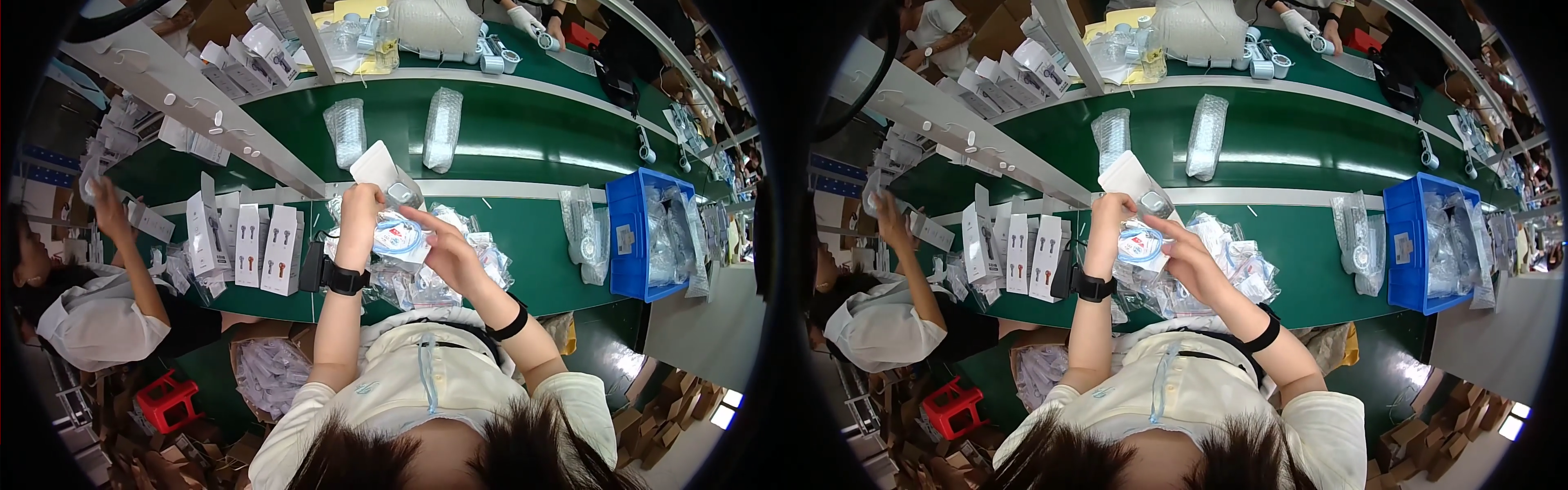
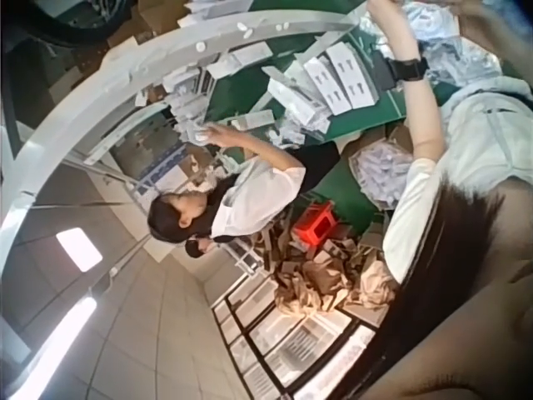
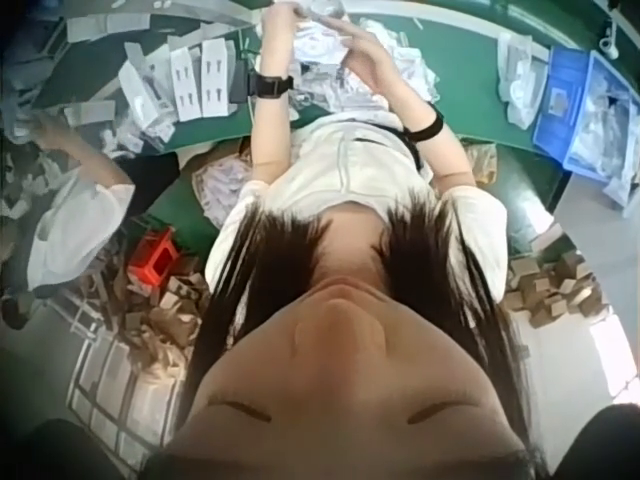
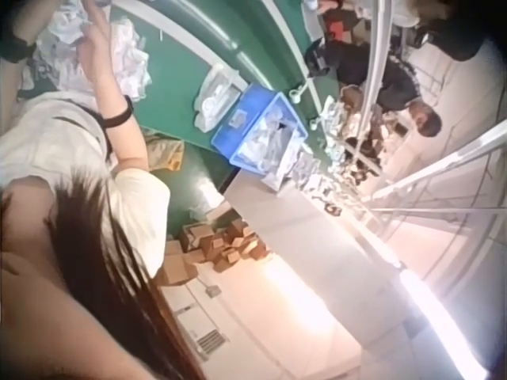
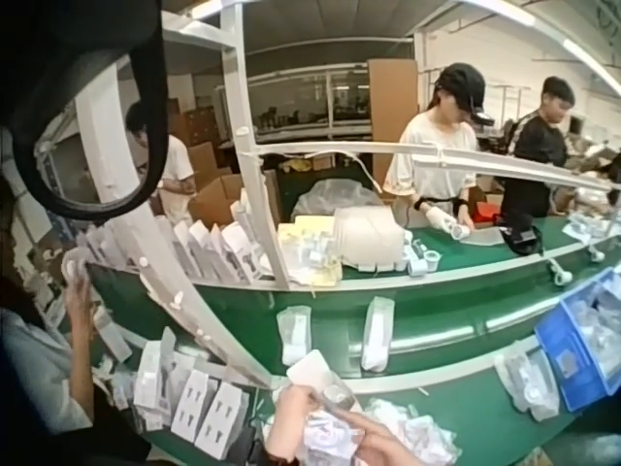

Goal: The person packages handheld fans by hand, placing a bubble-wrapped fan, a charging cable, and a manual into a box. They close the box, set it aside, and repeat the process with several more units.

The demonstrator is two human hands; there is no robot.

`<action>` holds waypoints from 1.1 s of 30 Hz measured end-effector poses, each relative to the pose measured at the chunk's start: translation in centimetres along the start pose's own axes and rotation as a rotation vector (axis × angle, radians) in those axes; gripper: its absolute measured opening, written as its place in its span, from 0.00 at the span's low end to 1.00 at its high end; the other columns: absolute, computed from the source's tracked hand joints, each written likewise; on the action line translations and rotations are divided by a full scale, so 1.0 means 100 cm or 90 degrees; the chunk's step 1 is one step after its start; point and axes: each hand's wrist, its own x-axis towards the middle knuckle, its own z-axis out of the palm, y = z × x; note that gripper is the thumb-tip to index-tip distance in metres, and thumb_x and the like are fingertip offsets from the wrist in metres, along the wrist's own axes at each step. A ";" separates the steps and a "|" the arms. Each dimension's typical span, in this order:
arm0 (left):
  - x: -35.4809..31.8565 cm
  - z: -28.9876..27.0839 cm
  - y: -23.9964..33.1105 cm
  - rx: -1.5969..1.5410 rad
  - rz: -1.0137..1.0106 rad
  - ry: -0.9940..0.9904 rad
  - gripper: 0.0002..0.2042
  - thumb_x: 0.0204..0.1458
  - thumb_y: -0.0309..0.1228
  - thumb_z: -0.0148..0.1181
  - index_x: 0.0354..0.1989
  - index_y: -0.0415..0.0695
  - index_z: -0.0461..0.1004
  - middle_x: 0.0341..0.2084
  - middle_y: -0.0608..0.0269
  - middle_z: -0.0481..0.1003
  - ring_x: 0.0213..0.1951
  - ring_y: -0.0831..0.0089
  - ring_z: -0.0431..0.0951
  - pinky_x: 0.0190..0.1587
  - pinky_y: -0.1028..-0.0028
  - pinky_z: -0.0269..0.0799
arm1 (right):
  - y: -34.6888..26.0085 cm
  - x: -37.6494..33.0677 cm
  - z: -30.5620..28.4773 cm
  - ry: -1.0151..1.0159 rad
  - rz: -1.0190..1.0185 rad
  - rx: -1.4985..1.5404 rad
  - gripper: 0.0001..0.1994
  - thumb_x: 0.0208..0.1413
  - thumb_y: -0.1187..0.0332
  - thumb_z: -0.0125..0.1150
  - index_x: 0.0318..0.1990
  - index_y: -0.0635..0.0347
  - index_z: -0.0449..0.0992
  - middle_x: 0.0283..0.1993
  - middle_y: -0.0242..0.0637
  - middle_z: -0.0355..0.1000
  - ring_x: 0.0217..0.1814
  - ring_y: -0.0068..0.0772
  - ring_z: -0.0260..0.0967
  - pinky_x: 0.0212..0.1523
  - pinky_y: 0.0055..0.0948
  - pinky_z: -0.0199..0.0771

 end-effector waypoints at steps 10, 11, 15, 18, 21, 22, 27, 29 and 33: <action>0.000 -0.004 0.004 -0.010 0.050 -0.010 0.06 0.36 0.19 0.54 0.24 0.36 0.73 0.19 0.47 0.72 0.25 0.56 0.75 0.30 0.68 0.69 | -0.005 0.061 -0.035 -0.332 -0.213 -0.336 0.12 0.42 0.77 0.55 0.37 0.64 0.68 0.39 0.42 0.65 0.46 0.44 0.62 0.43 0.33 0.64; 0.001 -0.003 0.003 -0.043 0.041 -0.026 0.06 0.36 0.19 0.53 0.26 0.37 0.74 0.20 0.47 0.72 0.25 0.57 0.75 0.30 0.68 0.69 | 0.002 0.064 -0.033 -0.463 -0.248 -0.398 0.10 0.42 0.76 0.55 0.36 0.64 0.67 0.38 0.41 0.65 0.45 0.44 0.61 0.41 0.33 0.65; 0.000 -0.004 -0.005 -0.156 0.053 0.008 0.07 0.38 0.19 0.53 0.27 0.37 0.74 0.21 0.49 0.73 0.25 0.58 0.75 0.30 0.69 0.69 | 0.015 0.072 -0.016 -0.473 -0.455 -0.508 0.10 0.44 0.73 0.56 0.36 0.63 0.69 0.38 0.41 0.65 0.42 0.42 0.64 0.41 0.34 0.65; -0.004 -0.005 -0.013 -0.141 0.032 0.019 0.07 0.39 0.19 0.53 0.29 0.38 0.74 0.21 0.49 0.74 0.25 0.60 0.76 0.30 0.71 0.69 | 0.005 0.070 -0.019 -0.394 -0.332 -0.414 0.11 0.43 0.70 0.57 0.36 0.61 0.70 0.39 0.41 0.65 0.45 0.40 0.62 0.48 0.38 0.60; -0.007 -0.006 -0.018 -0.158 0.009 0.020 0.07 0.40 0.19 0.53 0.30 0.38 0.74 0.23 0.52 0.74 0.27 0.66 0.76 0.32 0.74 0.69 | 0.015 0.066 -0.015 -0.432 -0.304 -0.454 0.12 0.42 0.67 0.59 0.37 0.59 0.71 0.43 0.42 0.64 0.48 0.40 0.60 0.53 0.41 0.55; -0.008 -0.006 -0.016 -0.184 0.005 0.006 0.07 0.41 0.19 0.53 0.30 0.37 0.74 0.24 0.54 0.75 0.28 0.70 0.75 0.34 0.76 0.69 | 0.023 0.062 -0.014 -0.500 -0.330 -0.546 0.13 0.42 0.66 0.60 0.37 0.57 0.72 0.46 0.42 0.62 0.50 0.41 0.59 0.56 0.43 0.52; -0.019 -0.018 -0.072 -0.215 0.048 0.294 0.10 0.43 0.22 0.58 0.36 0.38 0.69 0.43 0.55 0.68 0.45 0.67 0.68 0.44 0.74 0.63 | 0.031 0.045 -0.024 -0.164 -0.367 -0.514 0.15 0.39 0.64 0.65 0.38 0.53 0.72 0.57 0.44 0.53 0.57 0.45 0.54 0.61 0.48 0.45; -0.023 -0.039 -0.120 0.271 -0.010 0.436 0.28 0.33 0.33 0.67 0.45 0.41 0.64 0.51 0.48 0.59 0.51 0.51 0.59 0.53 0.58 0.54 | 0.067 0.037 -0.014 -0.141 -0.267 -0.372 0.16 0.36 0.66 0.67 0.35 0.52 0.71 0.60 0.44 0.47 0.59 0.50 0.53 0.61 0.43 0.48; -0.050 -0.047 -0.207 0.345 -0.143 0.118 0.45 0.26 0.27 0.68 0.59 0.50 0.50 0.50 0.44 0.57 0.51 0.46 0.57 0.53 0.57 0.53 | 0.095 0.030 -0.003 -0.055 -0.108 -0.126 0.20 0.32 0.68 0.69 0.35 0.55 0.68 0.53 0.42 0.56 0.51 0.47 0.60 0.50 0.34 0.61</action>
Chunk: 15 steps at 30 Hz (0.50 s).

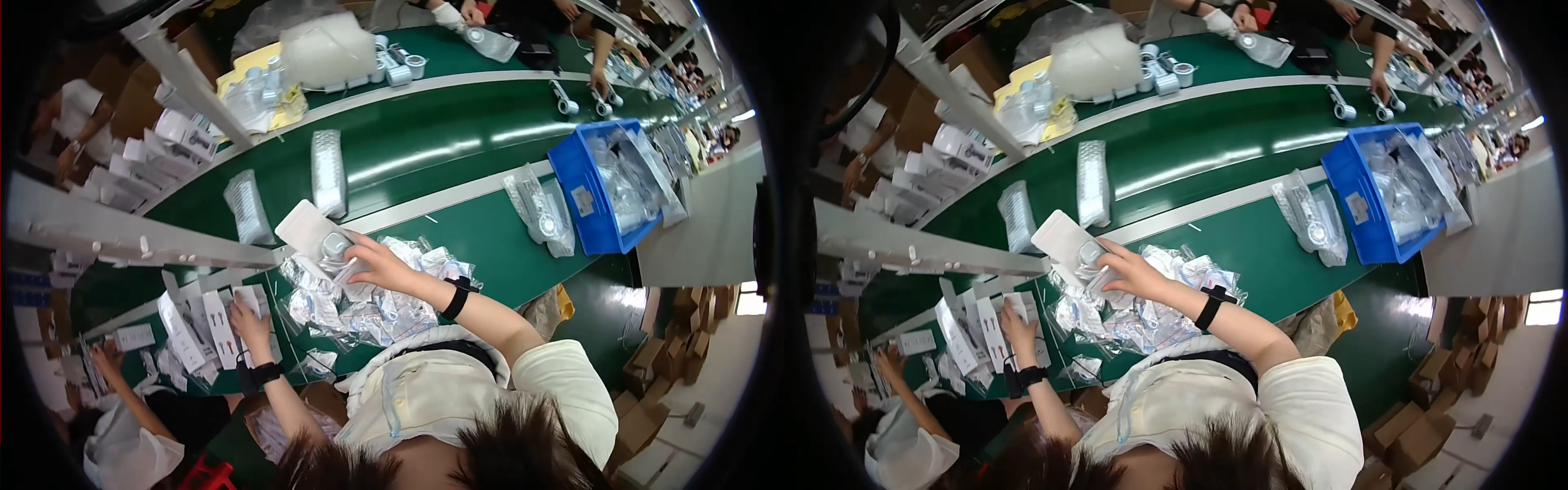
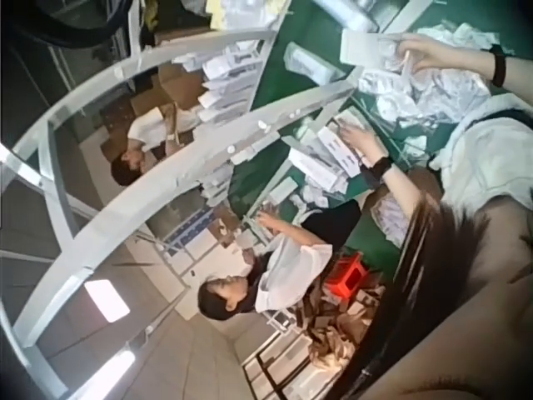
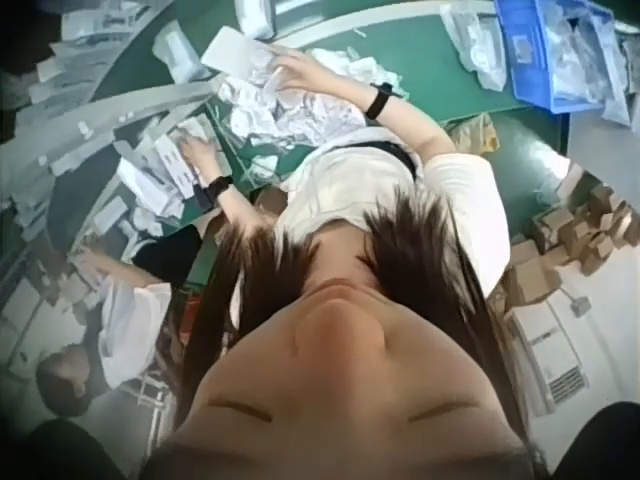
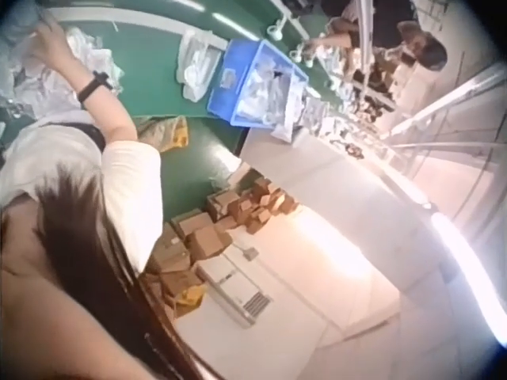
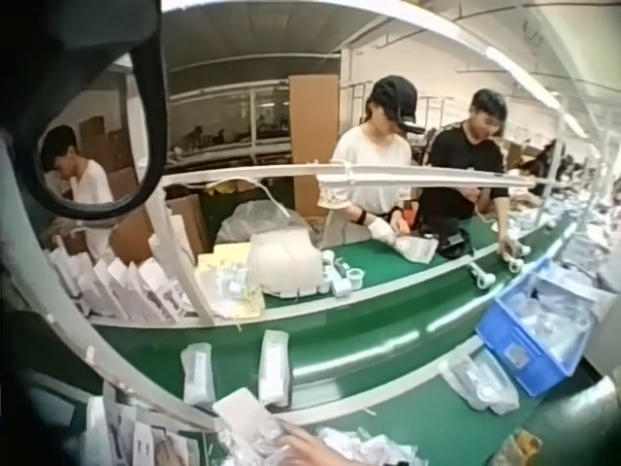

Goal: The person packages handheld fans by hand, placing a bubble-wrapped fan, a charging cable, and a manual into a box. They close the box, set it aside, and repeat the process with several more units.

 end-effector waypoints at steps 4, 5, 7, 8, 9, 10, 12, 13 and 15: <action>-0.031 -0.044 0.029 -0.101 0.026 -0.024 0.48 0.23 0.21 0.64 0.61 0.51 0.47 0.49 0.44 0.55 0.50 0.48 0.57 0.53 0.61 0.54 | -0.004 0.005 -0.037 0.183 0.110 0.014 0.20 0.33 0.70 0.69 0.36 0.58 0.66 0.41 0.39 0.64 0.41 0.40 0.64 0.39 0.30 0.65; -0.043 -0.058 0.036 -0.138 0.037 -0.045 0.49 0.23 0.21 0.64 0.61 0.50 0.46 0.49 0.45 0.54 0.50 0.49 0.57 0.53 0.62 0.54 | -0.002 0.011 -0.054 0.296 0.161 0.042 0.20 0.34 0.70 0.69 0.36 0.59 0.66 0.36 0.37 0.67 0.36 0.37 0.65 0.35 0.29 0.64; -0.069 -0.091 0.057 -0.178 0.087 -0.078 0.46 0.23 0.21 0.63 0.59 0.48 0.49 0.49 0.47 0.52 0.51 0.52 0.56 0.54 0.63 0.52 | 0.003 0.039 -0.093 0.404 0.102 -0.064 0.20 0.34 0.71 0.68 0.37 0.60 0.66 0.36 0.39 0.67 0.35 0.39 0.65 0.34 0.28 0.65; -0.072 -0.097 0.068 -0.179 0.096 -0.078 0.46 0.23 0.21 0.63 0.59 0.48 0.49 0.49 0.47 0.52 0.51 0.52 0.56 0.54 0.63 0.52 | 0.014 0.053 -0.111 0.441 0.072 -0.124 0.20 0.34 0.71 0.68 0.37 0.61 0.65 0.38 0.40 0.67 0.37 0.40 0.66 0.35 0.29 0.66; -0.074 -0.102 0.078 -0.219 0.141 -0.068 0.45 0.23 0.22 0.64 0.58 0.48 0.50 0.49 0.49 0.52 0.51 0.54 0.56 0.54 0.63 0.52 | 0.028 0.066 -0.126 0.476 0.041 -0.182 0.20 0.34 0.71 0.68 0.37 0.61 0.65 0.40 0.40 0.66 0.39 0.40 0.66 0.37 0.30 0.67; -0.077 -0.106 0.088 -0.258 0.187 -0.058 0.44 0.24 0.22 0.65 0.57 0.48 0.50 0.50 0.50 0.51 0.52 0.55 0.56 0.55 0.64 0.52 | 0.051 0.077 -0.139 0.483 0.040 -0.184 0.20 0.34 0.71 0.68 0.37 0.61 0.65 0.40 0.40 0.66 0.39 0.40 0.66 0.37 0.30 0.67; -0.075 -0.102 0.118 -0.302 0.255 -0.057 0.43 0.24 0.23 0.65 0.56 0.48 0.51 0.50 0.51 0.51 0.53 0.57 0.56 0.55 0.64 0.52 | 0.095 0.081 -0.166 0.474 0.037 -0.322 0.25 0.34 0.71 0.67 0.44 0.59 0.64 0.47 0.42 0.64 0.48 0.44 0.64 0.44 0.35 0.65; -0.075 -0.098 0.136 -0.426 0.241 -0.084 0.42 0.25 0.24 0.66 0.55 0.48 0.52 0.51 0.52 0.51 0.53 0.59 0.56 0.55 0.65 0.52 | 0.098 0.080 -0.165 0.472 0.036 -0.318 0.25 0.34 0.71 0.67 0.44 0.59 0.64 0.47 0.42 0.64 0.48 0.44 0.64 0.44 0.35 0.65; -0.073 -0.091 0.161 -0.544 0.212 -0.100 0.41 0.26 0.25 0.68 0.54 0.48 0.52 0.52 0.53 0.51 0.54 0.61 0.55 0.55 0.65 0.52 | 0.093 0.074 -0.164 0.493 0.020 -0.293 0.31 0.34 0.71 0.67 0.50 0.58 0.61 0.51 0.45 0.61 0.53 0.46 0.59 0.49 0.37 0.62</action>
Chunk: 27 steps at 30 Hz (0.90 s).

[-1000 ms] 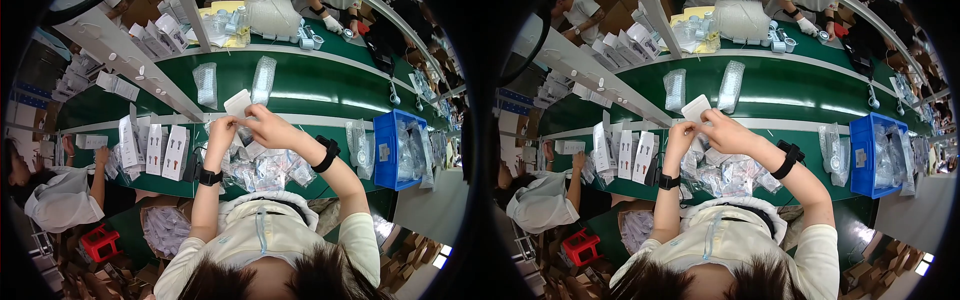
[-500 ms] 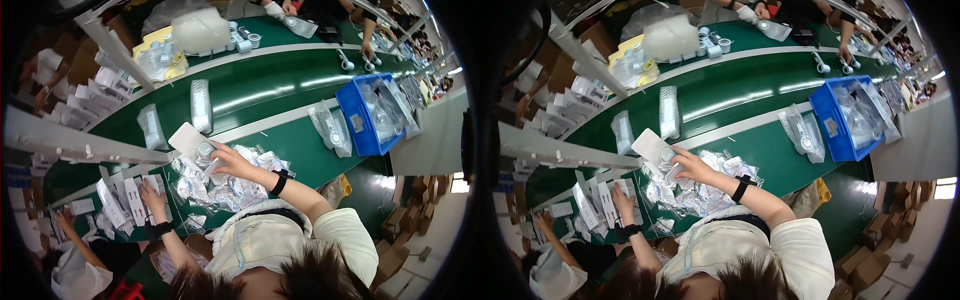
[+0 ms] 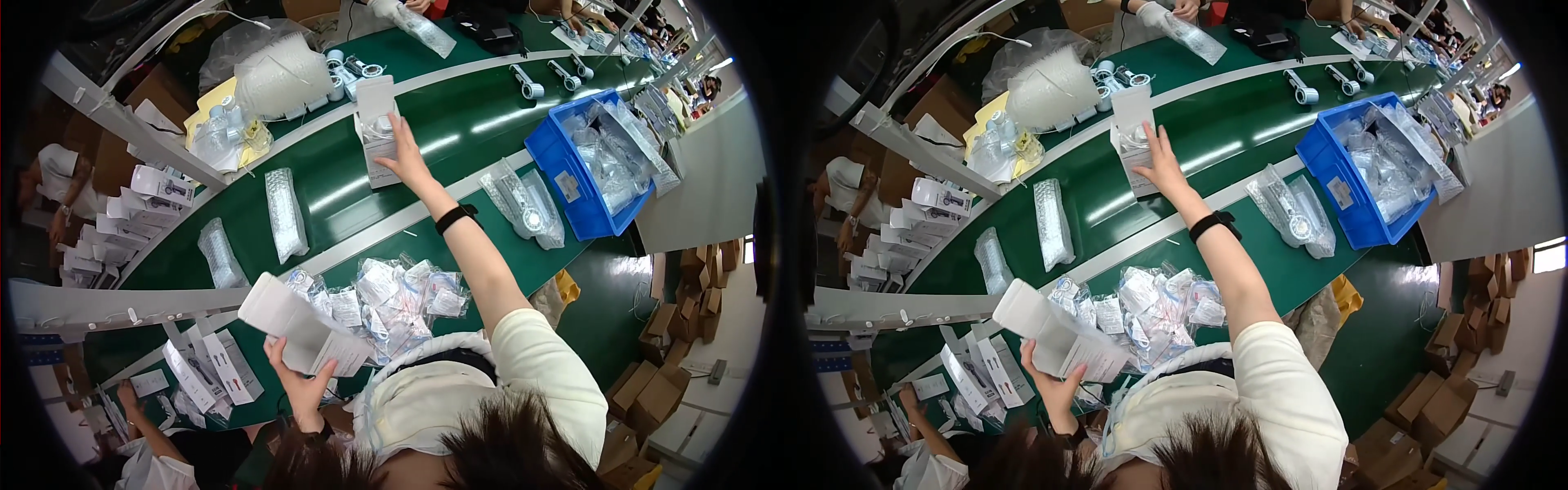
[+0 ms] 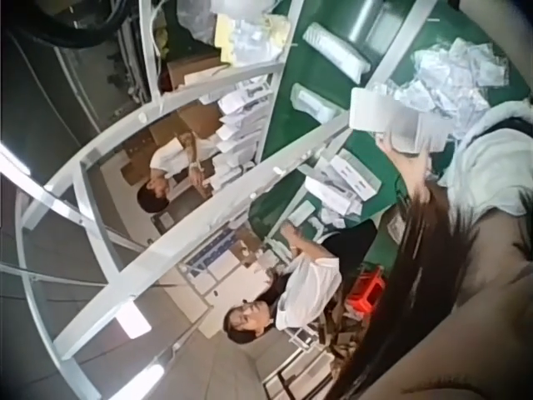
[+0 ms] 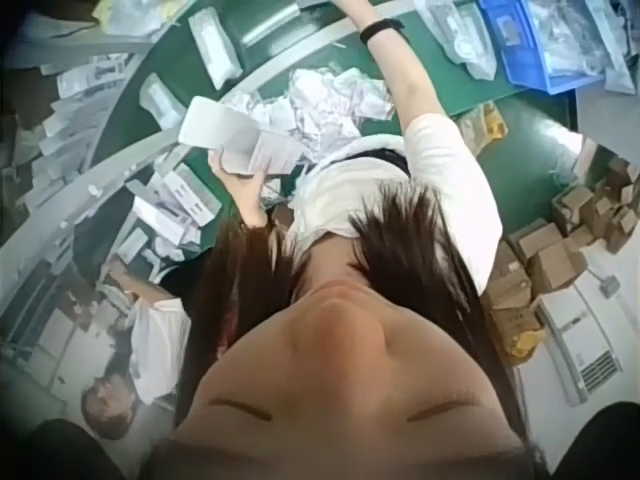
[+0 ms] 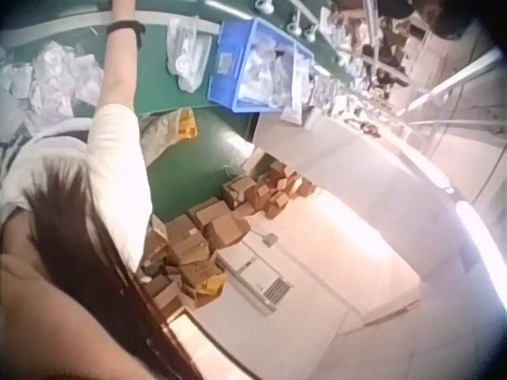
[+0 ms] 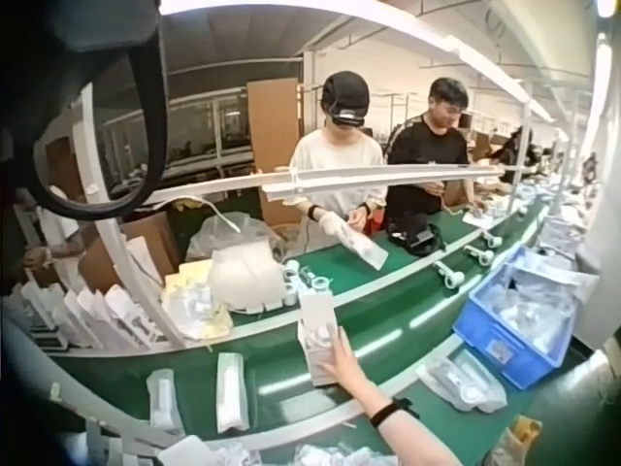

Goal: The person packages handheld fans by hand, placing a bubble-wrapped fan, a charging cable, and a manual into a box. They close the box, set it aside, and repeat the process with several more units.

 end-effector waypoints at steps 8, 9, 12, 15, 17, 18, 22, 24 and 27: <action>0.026 0.067 -0.017 -0.030 0.021 -0.023 0.37 0.28 0.26 0.70 0.50 0.47 0.54 0.55 0.55 0.50 0.54 0.63 0.56 0.55 0.68 0.53 | 0.111 -0.058 -0.160 -0.257 0.346 -0.663 0.27 0.37 0.71 0.59 0.49 0.63 0.60 0.44 0.48 0.65 0.50 0.49 0.59 0.47 0.41 0.64; 0.032 0.076 -0.016 0.011 0.062 -0.046 0.35 0.29 0.26 0.70 0.49 0.47 0.56 0.54 0.54 0.50 0.54 0.63 0.56 0.55 0.68 0.54 | 0.163 -0.081 -0.186 -0.282 0.368 -0.640 0.27 0.37 0.70 0.60 0.49 0.64 0.60 0.44 0.48 0.65 0.50 0.50 0.60 0.47 0.42 0.64; 0.035 0.088 -0.019 0.109 0.097 -0.066 0.34 0.29 0.24 0.70 0.45 0.46 0.53 0.53 0.50 0.53 0.53 0.62 0.58 0.54 0.68 0.55 | 0.163 -0.088 -0.189 -0.369 0.343 -0.531 0.28 0.37 0.70 0.60 0.49 0.65 0.58 0.45 0.51 0.64 0.49 0.53 0.61 0.48 0.42 0.63; 0.028 0.099 -0.028 -0.030 0.014 -0.018 0.34 0.30 0.25 0.70 0.43 0.45 0.51 0.51 0.47 0.55 0.52 0.58 0.60 0.53 0.67 0.56 | 0.111 -0.084 -0.199 -0.192 0.157 -0.316 0.32 0.38 0.71 0.61 0.54 0.61 0.55 0.50 0.52 0.60 0.52 0.48 0.60 0.49 0.39 0.63; 0.027 0.104 -0.029 -0.097 -0.027 0.013 0.33 0.30 0.26 0.70 0.41 0.44 0.50 0.50 0.45 0.56 0.51 0.56 0.62 0.52 0.66 0.57 | 0.038 -0.062 -0.192 0.010 0.124 -0.103 0.35 0.40 0.75 0.59 0.58 0.56 0.49 0.54 0.46 0.56 0.54 0.39 0.58 0.50 0.34 0.63; 0.028 0.106 -0.029 -0.080 -0.001 0.013 0.34 0.30 0.26 0.70 0.41 0.44 0.48 0.49 0.45 0.56 0.50 0.56 0.62 0.51 0.66 0.58 | -0.012 -0.055 -0.190 0.070 0.203 0.189 0.36 0.43 0.76 0.58 0.59 0.55 0.46 0.55 0.44 0.54 0.55 0.37 0.57 0.51 0.34 0.61; 0.029 0.113 -0.026 -0.050 0.069 0.018 0.35 0.30 0.25 0.70 0.40 0.44 0.46 0.48 0.45 0.57 0.48 0.56 0.63 0.50 0.65 0.59 | -0.145 -0.060 -0.127 0.211 0.288 0.604 0.37 0.46 0.80 0.55 0.61 0.52 0.40 0.55 0.41 0.53 0.55 0.32 0.54 0.55 0.30 0.57; 0.031 0.115 -0.025 -0.047 0.101 0.042 0.35 0.30 0.24 0.70 0.40 0.44 0.47 0.46 0.47 0.58 0.47 0.57 0.64 0.49 0.65 0.60 | -0.179 -0.077 -0.078 0.208 0.337 0.597 0.37 0.44 0.80 0.59 0.59 0.57 0.42 0.54 0.41 0.53 0.54 0.30 0.55 0.54 0.29 0.57; 0.026 0.111 -0.024 -0.099 -0.029 0.111 0.35 0.30 0.24 0.70 0.40 0.45 0.47 0.44 0.49 0.57 0.45 0.58 0.64 0.48 0.65 0.60 | -0.185 -0.121 -0.019 0.085 0.066 0.278 0.28 0.43 0.75 0.62 0.51 0.61 0.54 0.46 0.43 0.59 0.47 0.37 0.60 0.48 0.31 0.60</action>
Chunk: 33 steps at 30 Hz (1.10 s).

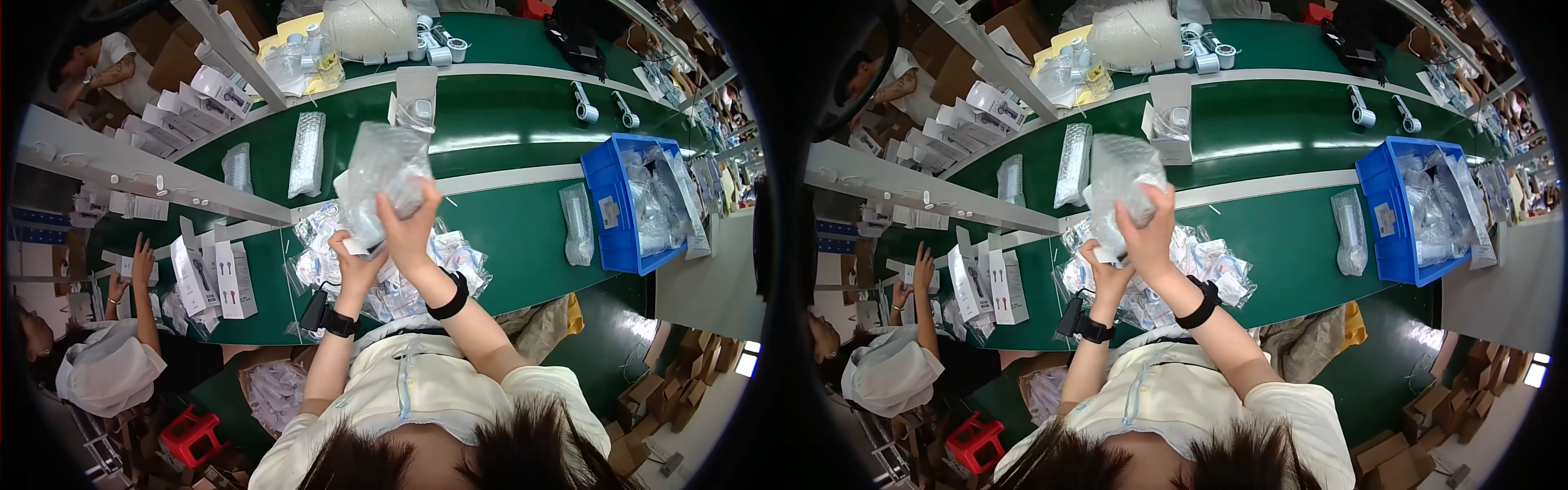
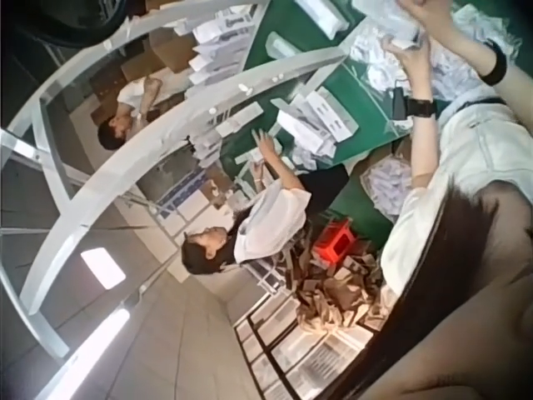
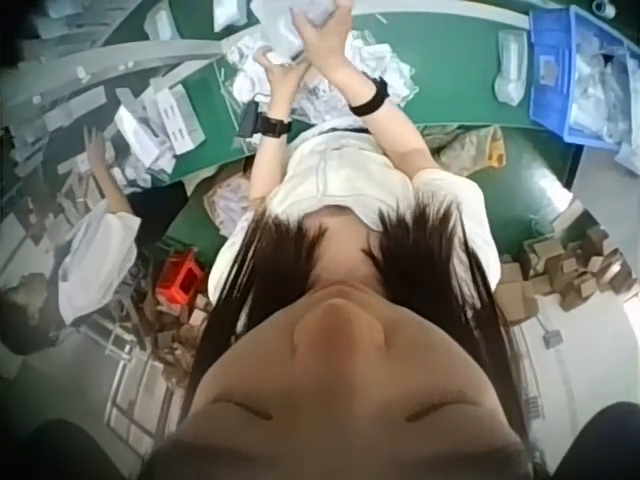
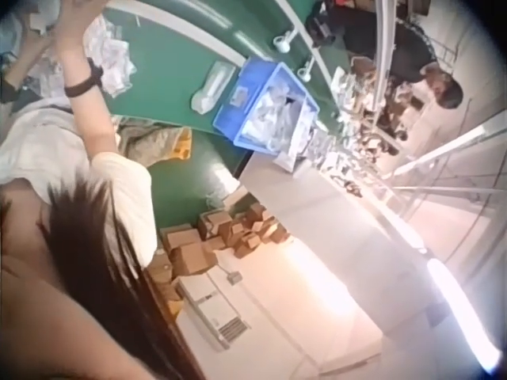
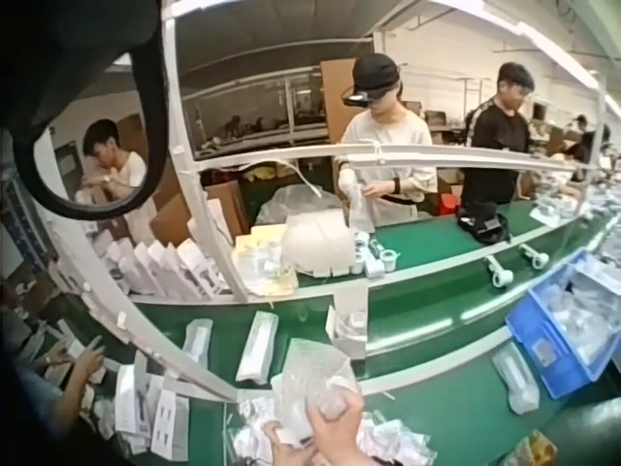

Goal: The person packages handheld fans by hand, placing a bubble-wrapped fan, a charging cable, and a manual into a box. They close the box, set it aside, and repeat the process with several more units.

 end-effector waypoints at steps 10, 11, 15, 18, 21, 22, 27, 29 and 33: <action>-0.021 -0.012 -0.017 0.114 0.022 0.025 0.35 0.31 0.26 0.70 0.42 0.44 0.47 0.42 0.45 0.56 0.47 0.54 0.62 0.49 0.62 0.59 | -0.015 0.034 -0.022 -0.322 -0.034 -0.105 0.21 0.37 0.73 0.65 0.42 0.63 0.64 0.32 0.46 0.63 0.37 0.47 0.63 0.35 0.35 0.64; -0.022 -0.011 -0.020 0.117 0.048 0.031 0.35 0.31 0.27 0.70 0.42 0.43 0.47 0.41 0.47 0.56 0.47 0.56 0.61 0.49 0.63 0.58 | -0.018 0.031 -0.022 -0.322 -0.081 -0.143 0.21 0.37 0.73 0.65 0.42 0.63 0.65 0.31 0.46 0.63 0.35 0.47 0.63 0.33 0.35 0.64; -0.020 -0.008 -0.013 0.142 0.111 0.031 0.35 0.31 0.28 0.70 0.42 0.41 0.48 0.43 0.44 0.53 0.48 0.54 0.58 0.49 0.63 0.57 | -0.031 0.031 -0.025 -0.347 -0.148 -0.253 0.20 0.38 0.71 0.64 0.41 0.62 0.65 0.29 0.45 0.63 0.29 0.46 0.64 0.27 0.35 0.63; -0.015 -0.007 -0.008 0.182 0.146 0.014 0.33 0.32 0.28 0.69 0.42 0.42 0.48 0.48 0.29 0.52 0.51 0.40 0.57 0.50 0.56 0.57 | -0.035 0.040 -0.022 -0.394 -0.102 -0.319 0.19 0.39 0.70 0.64 0.41 0.61 0.65 0.28 0.44 0.63 0.25 0.46 0.63 0.24 0.35 0.63; -0.016 0.001 -0.005 0.194 0.165 -0.011 0.34 0.32 0.28 0.69 0.42 0.41 0.48 0.47 0.30 0.53 0.50 0.39 0.58 0.50 0.56 0.58 | -0.029 0.048 -0.016 -0.329 -0.101 -0.303 0.18 0.39 0.69 0.64 0.39 0.59 0.67 0.27 0.42 0.63 0.21 0.46 0.61 0.21 0.35 0.62; -0.016 0.002 -0.005 0.194 0.166 -0.009 0.34 0.32 0.28 0.69 0.42 0.41 0.48 0.47 0.30 0.53 0.50 0.39 0.58 0.50 0.56 0.58 | -0.024 0.050 -0.016 -0.329 -0.104 -0.302 0.18 0.39 0.69 0.64 0.39 0.59 0.67 0.27 0.42 0.63 0.21 0.46 0.61 0.21 0.35 0.62; -0.011 0.002 -0.004 0.038 -0.007 -0.017 0.34 0.31 0.27 0.69 0.42 0.42 0.48 0.47 0.34 0.55 0.48 0.41 0.61 0.49 0.57 0.59 | -0.017 0.043 -0.017 -0.298 -0.165 -0.314 0.15 0.39 0.69 0.64 0.37 0.60 0.69 0.27 0.40 0.64 0.26 0.42 0.62 0.24 0.32 0.64; -0.009 -0.002 -0.006 -0.010 -0.089 0.007 0.34 0.31 0.26 0.69 0.42 0.43 0.48 0.48 0.36 0.56 0.48 0.43 0.62 0.49 0.58 0.59 | -0.028 0.028 -0.020 -0.395 -0.212 -0.316 0.14 0.40 0.69 0.63 0.36 0.61 0.71 0.27 0.38 0.64 0.30 0.40 0.63 0.27 0.30 0.65; 0.001 -0.008 -0.008 0.059 0.242 -0.076 0.34 0.30 0.25 0.69 0.42 0.44 0.48 0.46 0.40 0.58 0.48 0.48 0.63 0.49 0.61 0.60 | 0.007 0.006 -0.030 -0.625 -0.207 -0.351 0.13 0.40 0.69 0.62 0.36 0.60 0.73 0.30 0.38 0.65 0.35 0.38 0.63 0.34 0.30 0.65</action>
